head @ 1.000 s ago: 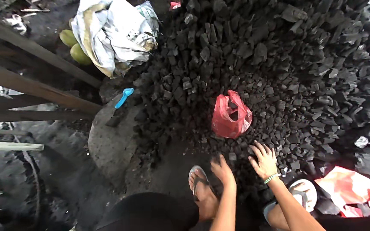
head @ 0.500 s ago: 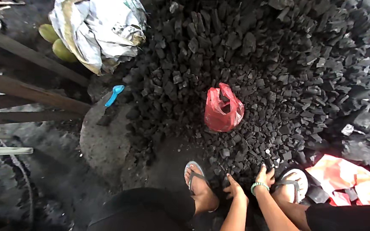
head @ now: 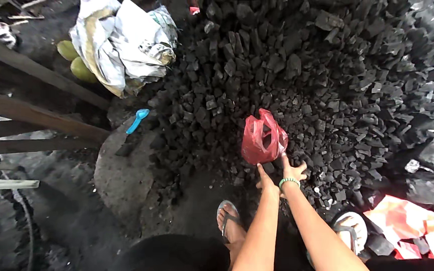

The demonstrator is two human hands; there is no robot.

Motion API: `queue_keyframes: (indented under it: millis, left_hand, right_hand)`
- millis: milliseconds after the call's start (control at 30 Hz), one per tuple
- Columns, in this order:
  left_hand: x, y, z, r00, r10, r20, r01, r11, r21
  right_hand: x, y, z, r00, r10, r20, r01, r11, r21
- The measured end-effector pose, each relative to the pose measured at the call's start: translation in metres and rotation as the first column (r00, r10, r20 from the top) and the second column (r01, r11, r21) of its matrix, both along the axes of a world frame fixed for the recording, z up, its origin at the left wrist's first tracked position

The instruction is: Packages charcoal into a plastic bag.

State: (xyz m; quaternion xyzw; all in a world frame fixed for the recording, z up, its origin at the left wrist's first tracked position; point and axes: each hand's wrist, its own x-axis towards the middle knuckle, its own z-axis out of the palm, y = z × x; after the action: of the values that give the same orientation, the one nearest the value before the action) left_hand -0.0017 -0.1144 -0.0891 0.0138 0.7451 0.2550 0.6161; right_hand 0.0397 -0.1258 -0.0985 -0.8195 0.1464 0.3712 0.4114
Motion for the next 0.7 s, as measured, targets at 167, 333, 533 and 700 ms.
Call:
queue_keyframes:
  millis: [167, 333, 533, 700]
  left_hand:
    - [-0.008, -0.015, 0.0, 0.986, -0.162, -0.038, 0.163, 0.987, 0.014]
    - [0.0, -0.051, 0.008, 0.794, -0.534, -0.29, 0.598, 0.773, 0.212]
    - [0.017, -0.053, 0.062, 0.121, -0.884, -0.451, 0.992, 0.098, 0.074]
    - [0.019, -0.019, 0.121, -0.227, -0.84, -0.493, 0.928, -0.34, 0.151]
  right_hand:
    - [-0.005, -0.019, -0.005, 0.976, 0.175, 0.133, -0.18, 0.983, 0.026]
    - [0.0, -0.071, -0.024, 0.994, 0.102, 0.033, -0.106, 0.87, 0.482]
    - [0.019, -0.088, -0.039, 0.745, -0.059, -0.664, 0.612, 0.455, 0.647]
    - [0.029, -0.083, -0.02, 0.718, -0.315, -0.62, 0.695, 0.376, 0.613]
